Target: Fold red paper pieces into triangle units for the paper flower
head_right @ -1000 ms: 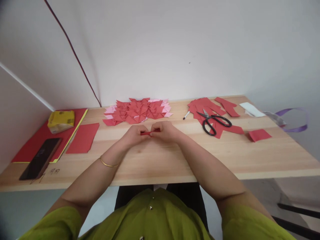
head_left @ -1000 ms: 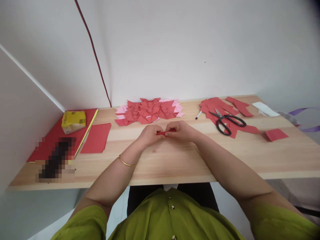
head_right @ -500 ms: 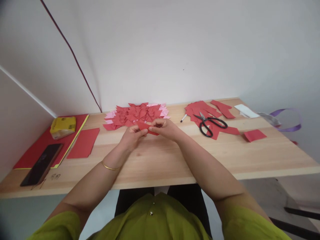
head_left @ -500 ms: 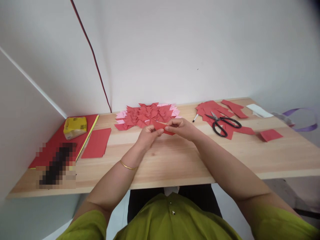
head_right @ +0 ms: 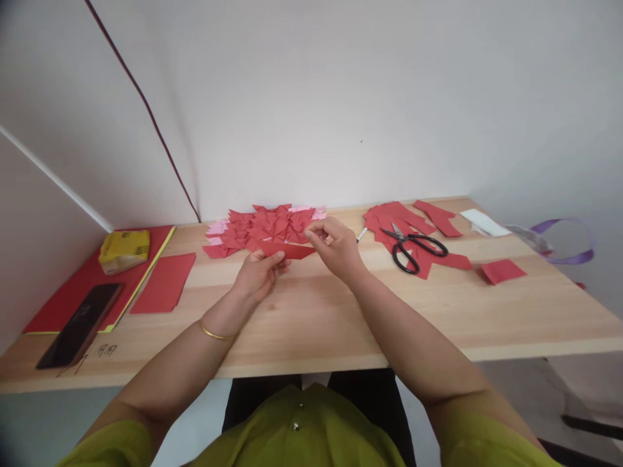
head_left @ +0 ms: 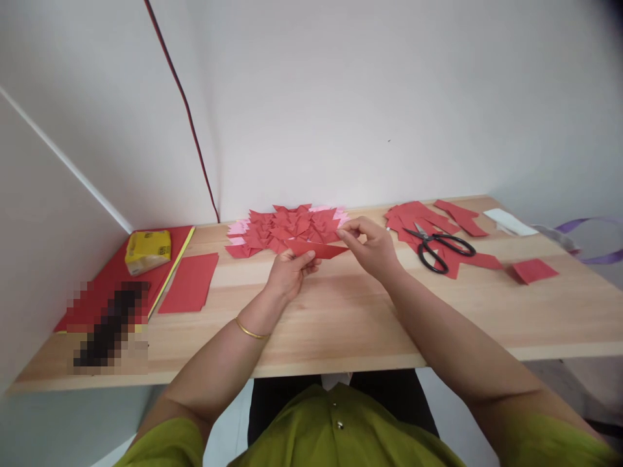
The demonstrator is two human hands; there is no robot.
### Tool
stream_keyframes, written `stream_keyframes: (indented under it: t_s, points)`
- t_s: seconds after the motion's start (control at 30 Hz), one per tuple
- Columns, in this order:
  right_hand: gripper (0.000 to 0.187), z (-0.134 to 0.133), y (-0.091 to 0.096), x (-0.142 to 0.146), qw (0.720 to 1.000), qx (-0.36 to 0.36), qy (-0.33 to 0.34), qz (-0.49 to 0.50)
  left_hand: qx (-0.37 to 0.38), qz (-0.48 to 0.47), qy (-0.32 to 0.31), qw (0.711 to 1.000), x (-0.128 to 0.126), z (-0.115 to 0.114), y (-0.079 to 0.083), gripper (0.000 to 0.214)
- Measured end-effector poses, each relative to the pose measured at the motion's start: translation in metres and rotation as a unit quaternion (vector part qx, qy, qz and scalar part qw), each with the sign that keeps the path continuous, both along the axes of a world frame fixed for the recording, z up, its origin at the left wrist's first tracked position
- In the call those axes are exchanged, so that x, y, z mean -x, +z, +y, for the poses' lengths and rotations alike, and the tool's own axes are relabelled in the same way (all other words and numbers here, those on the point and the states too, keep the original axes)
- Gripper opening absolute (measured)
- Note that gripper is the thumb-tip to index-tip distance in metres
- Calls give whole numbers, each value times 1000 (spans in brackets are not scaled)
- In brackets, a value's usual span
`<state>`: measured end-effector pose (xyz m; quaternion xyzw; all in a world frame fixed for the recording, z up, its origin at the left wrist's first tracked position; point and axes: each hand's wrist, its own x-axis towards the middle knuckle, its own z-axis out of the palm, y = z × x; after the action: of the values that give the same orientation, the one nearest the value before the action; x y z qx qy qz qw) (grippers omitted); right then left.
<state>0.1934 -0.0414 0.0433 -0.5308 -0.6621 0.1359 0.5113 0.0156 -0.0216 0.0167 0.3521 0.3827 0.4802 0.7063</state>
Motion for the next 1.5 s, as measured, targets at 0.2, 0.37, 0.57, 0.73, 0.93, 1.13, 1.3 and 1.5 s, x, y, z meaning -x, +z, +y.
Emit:
stream_keyframes:
  t_s: [0.2,0.37,0.57,0.73,0.93,1.13,1.3,1.5]
  points:
    - [16,-7,-1,9,991,-1,25,-134,-5,-29,-24,999,2,-2,3,33]
    - [19,-4,-9,12,993,7,20,-120,-36,-40,-35,998,1,-3,1,33]
    - [18,-1,-18,16,991,-53,45,-114,-50,-58,-10,997,1,-2,1,29]
    - [15,0,-21,17,990,-73,37,-117,-56,-64,-8,996,1,-2,2,22]
    - [11,-1,-17,13,985,-46,54,-160,-40,-72,20,996,1,-1,4,27]
    - [11,2,-22,13,974,-59,66,-209,24,-43,-1,999,3,2,-1,32]
    - [15,2,-21,10,990,-78,12,-119,5,-72,35,997,4,4,0,32]
    - [22,3,-24,12,982,56,178,13,-27,-52,23,998,5,4,2,30]
